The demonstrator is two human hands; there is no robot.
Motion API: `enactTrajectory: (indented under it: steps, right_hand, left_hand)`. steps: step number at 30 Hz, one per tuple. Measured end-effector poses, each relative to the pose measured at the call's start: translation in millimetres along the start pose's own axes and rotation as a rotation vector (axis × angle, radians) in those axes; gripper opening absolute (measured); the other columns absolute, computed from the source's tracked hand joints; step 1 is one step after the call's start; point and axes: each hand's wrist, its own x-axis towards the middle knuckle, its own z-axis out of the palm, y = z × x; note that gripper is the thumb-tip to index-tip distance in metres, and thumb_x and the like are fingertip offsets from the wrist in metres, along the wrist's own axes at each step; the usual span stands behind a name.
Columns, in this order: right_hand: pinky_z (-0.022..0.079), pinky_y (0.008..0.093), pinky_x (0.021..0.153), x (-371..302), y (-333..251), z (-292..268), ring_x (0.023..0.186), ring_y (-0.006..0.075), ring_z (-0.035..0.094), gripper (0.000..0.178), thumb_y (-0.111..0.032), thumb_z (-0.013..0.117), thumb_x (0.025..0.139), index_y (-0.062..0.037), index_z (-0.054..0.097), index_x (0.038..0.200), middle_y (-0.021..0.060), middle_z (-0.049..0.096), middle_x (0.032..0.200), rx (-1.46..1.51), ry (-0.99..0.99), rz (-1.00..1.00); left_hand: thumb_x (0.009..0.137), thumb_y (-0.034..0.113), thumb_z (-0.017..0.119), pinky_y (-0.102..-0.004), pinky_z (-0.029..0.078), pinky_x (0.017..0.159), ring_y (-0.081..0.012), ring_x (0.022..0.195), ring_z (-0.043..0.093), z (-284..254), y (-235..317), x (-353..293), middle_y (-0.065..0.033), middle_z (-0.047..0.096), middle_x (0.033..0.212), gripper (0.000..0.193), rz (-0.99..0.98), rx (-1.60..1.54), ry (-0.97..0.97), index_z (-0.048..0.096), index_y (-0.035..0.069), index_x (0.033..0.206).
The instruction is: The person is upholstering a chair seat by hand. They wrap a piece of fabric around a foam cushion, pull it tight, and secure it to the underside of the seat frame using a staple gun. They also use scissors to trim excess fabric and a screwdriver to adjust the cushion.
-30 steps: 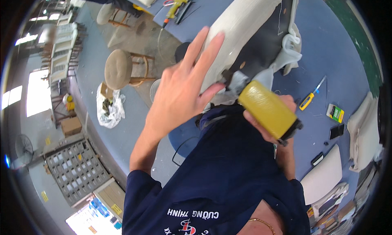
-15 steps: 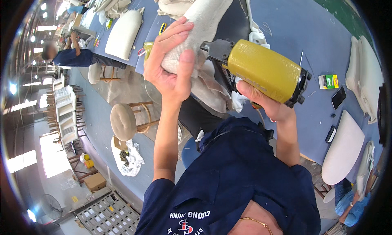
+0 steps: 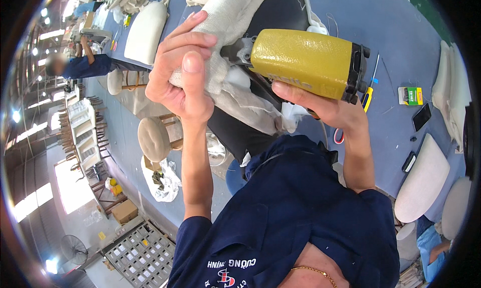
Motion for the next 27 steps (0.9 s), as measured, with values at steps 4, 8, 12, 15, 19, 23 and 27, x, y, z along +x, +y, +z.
enactTrajectory:
  steps: [4, 8, 12, 15, 19, 23, 27]
  right_hand:
    - [0.055, 0.0333, 0.081, 1.3, 2.2, 3.3, 0.092, 0.0196, 0.071, 0.040, -0.032, 0.081, 0.087, -0.0058, 0.073, 0.116, 0.0086, 0.075, 0.105, 0.040, 0.052, -0.081]
    - [0.057, 0.0328, 0.080, -1.7, 1.0, -0.4, 0.092, 0.0184, 0.071, 0.042, -0.031, 0.083, 0.085, -0.0057, 0.073, 0.115, 0.0083, 0.075, 0.105, 0.165, 0.059, -0.028]
    - [0.057, 0.0328, 0.080, -5.8, -11.5, -2.7, 0.091, 0.0181, 0.071, 0.041, -0.030, 0.084, 0.084, -0.0055, 0.073, 0.115, 0.0083, 0.075, 0.104, 0.233, 0.028, 0.039]
    - [0.056, 0.0333, 0.080, -5.7, -2.4, -0.6, 0.089, 0.0188, 0.071, 0.039, -0.028, 0.083, 0.085, -0.0054, 0.073, 0.116, 0.0086, 0.075, 0.103, 0.136, 0.034, -0.101]
    - [0.055, 0.0335, 0.080, -6.4, -12.7, -7.1, 0.089, 0.0199, 0.070, 0.038, -0.026, 0.082, 0.086, -0.0057, 0.072, 0.116, 0.0090, 0.075, 0.103, 0.050, -0.026, -0.033]
    - [0.055, 0.0333, 0.080, -8.6, -6.5, -3.4, 0.091, 0.0192, 0.071, 0.039, -0.027, 0.082, 0.086, -0.0056, 0.072, 0.116, 0.0089, 0.075, 0.103, 0.057, -0.012, -0.062]
    - [0.056, 0.0331, 0.080, -6.7, -4.7, 0.3, 0.091, 0.0184, 0.071, 0.040, -0.030, 0.083, 0.085, -0.0052, 0.072, 0.115, 0.0087, 0.075, 0.103, 0.069, 0.027, -0.134]
  left_hand:
    - [0.098, 0.014, 0.057, -0.0539, 0.050, 0.098, -0.0409, 0.104, 0.069, 0.8, -0.3, 3.7, -0.0187, 0.071, 0.087, 0.024, -0.022, -0.019, -0.007, 0.064, -0.003, 0.082]
    - [0.098, 0.013, 0.057, -0.0523, 0.051, 0.098, -0.0409, 0.104, 0.069, -0.5, -1.5, 3.3, -0.0183, 0.071, 0.087, 0.024, -0.010, -0.012, -0.003, 0.064, -0.003, 0.081]
    - [0.098, 0.014, 0.058, -0.0497, 0.052, 0.095, -0.0400, 0.105, 0.069, 1.2, 0.2, 4.1, -0.0182, 0.071, 0.086, 0.025, -0.018, -0.029, 0.002, 0.064, -0.003, 0.080]
    - [0.099, 0.015, 0.057, -0.0472, 0.052, 0.093, -0.0389, 0.104, 0.069, 3.7, 1.5, 4.5, -0.0181, 0.070, 0.084, 0.026, 0.033, -0.013, -0.022, 0.064, -0.003, 0.080]
    - [0.101, 0.017, 0.056, -0.0460, 0.052, 0.094, -0.0371, 0.101, 0.070, 7.5, 5.5, 3.0, -0.0186, 0.070, 0.082, 0.030, 0.022, -0.030, -0.013, 0.064, -0.003, 0.080]
    - [0.106, 0.028, 0.041, -0.0534, 0.048, 0.098, -0.0469, 0.106, 0.068, -3.0, 1.9, 4.6, -0.0216, 0.069, 0.087, 0.048, 0.002, 0.130, -0.079, 0.056, -0.004, 0.073]
    - [0.107, 0.028, 0.040, -0.0562, 0.048, 0.099, -0.0472, 0.105, 0.067, 3.7, -0.4, 6.2, -0.0234, 0.070, 0.090, 0.047, -0.004, 0.008, -0.051, 0.057, -0.005, 0.078]
